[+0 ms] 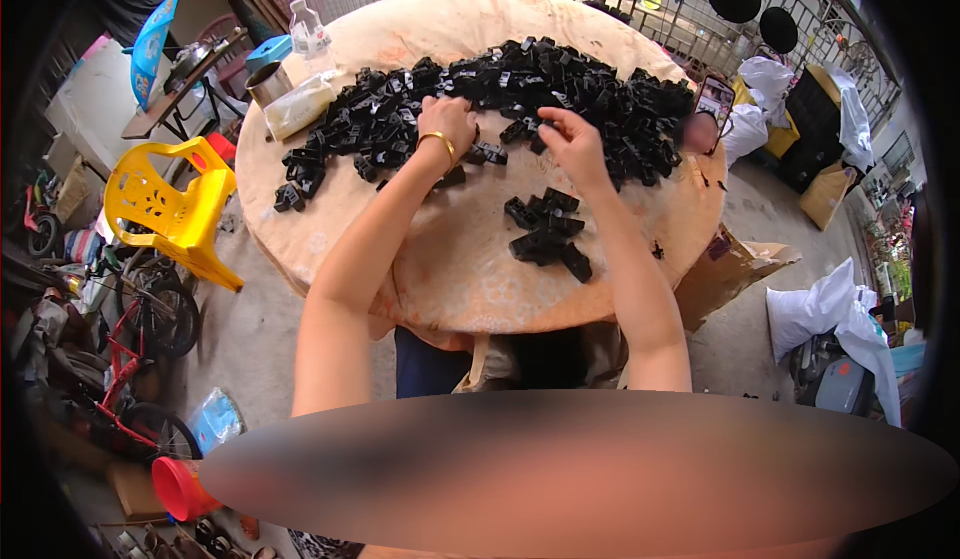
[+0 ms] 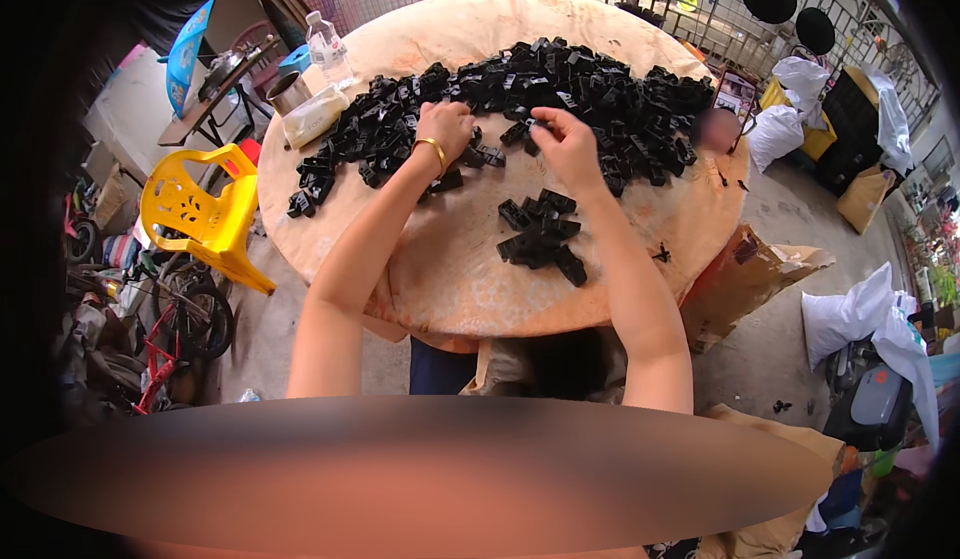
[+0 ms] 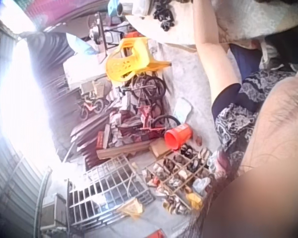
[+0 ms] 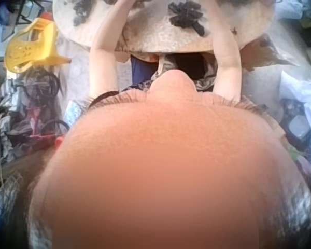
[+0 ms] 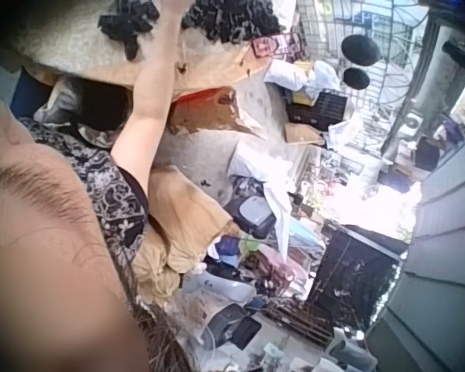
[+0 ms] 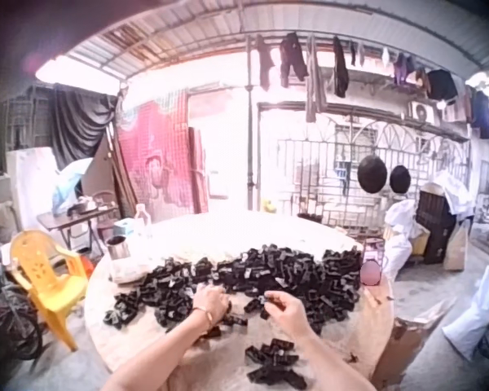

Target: The person assembles small black plastic components by hand at a table.

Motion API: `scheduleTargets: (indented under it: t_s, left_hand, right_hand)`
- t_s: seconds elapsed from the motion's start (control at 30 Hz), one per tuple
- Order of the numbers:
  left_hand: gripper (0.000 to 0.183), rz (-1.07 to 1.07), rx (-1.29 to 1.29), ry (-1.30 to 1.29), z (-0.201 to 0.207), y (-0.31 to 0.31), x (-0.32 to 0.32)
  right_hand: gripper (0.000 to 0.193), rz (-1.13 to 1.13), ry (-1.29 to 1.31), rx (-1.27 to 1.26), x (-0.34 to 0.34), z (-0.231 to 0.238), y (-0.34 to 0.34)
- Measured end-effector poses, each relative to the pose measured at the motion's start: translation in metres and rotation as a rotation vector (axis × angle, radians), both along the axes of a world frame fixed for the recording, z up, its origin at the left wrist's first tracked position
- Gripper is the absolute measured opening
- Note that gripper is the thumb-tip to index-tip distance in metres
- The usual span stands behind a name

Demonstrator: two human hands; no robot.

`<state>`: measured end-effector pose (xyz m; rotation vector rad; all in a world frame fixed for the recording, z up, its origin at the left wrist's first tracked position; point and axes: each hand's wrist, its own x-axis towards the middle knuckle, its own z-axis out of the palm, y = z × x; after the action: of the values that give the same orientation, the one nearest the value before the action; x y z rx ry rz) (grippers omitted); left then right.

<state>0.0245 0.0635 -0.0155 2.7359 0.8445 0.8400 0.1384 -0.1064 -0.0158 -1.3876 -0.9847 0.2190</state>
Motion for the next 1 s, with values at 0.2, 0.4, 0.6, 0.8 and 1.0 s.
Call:
scheduleTargets:
  t_s: [0.2, 0.4, 0.6, 0.8, 1.0]
  left_hand:
    - [0.027, 0.156, -0.183, 0.538, 0.022, 0.004, 0.022]
    - [0.027, 0.034, -0.065, 0.641, 0.027, -0.007, 0.033]
    - [0.029, -0.504, 0.042, -0.184, 0.006, -0.029, -0.002]
    - [0.032, -0.604, -1.226, -0.515, 0.016, -0.049, -0.033]
    - [0.028, -0.672, -1.311, -0.649, 0.007, -0.049, -0.040]
  right_hand:
    - [0.027, 0.086, -0.186, -0.093, -0.012, -0.016, 0.008]
    - [0.029, 0.156, -0.058, -0.073, 0.000, -0.018, 0.012]
    - [0.030, 0.236, 0.411, 0.114, -0.012, 0.010, -0.001]
    - [0.025, 0.252, 0.179, -0.045, -0.024, 0.007, -0.003]
    - [0.025, 0.097, -0.238, 0.000, -0.037, 0.007, -0.004]
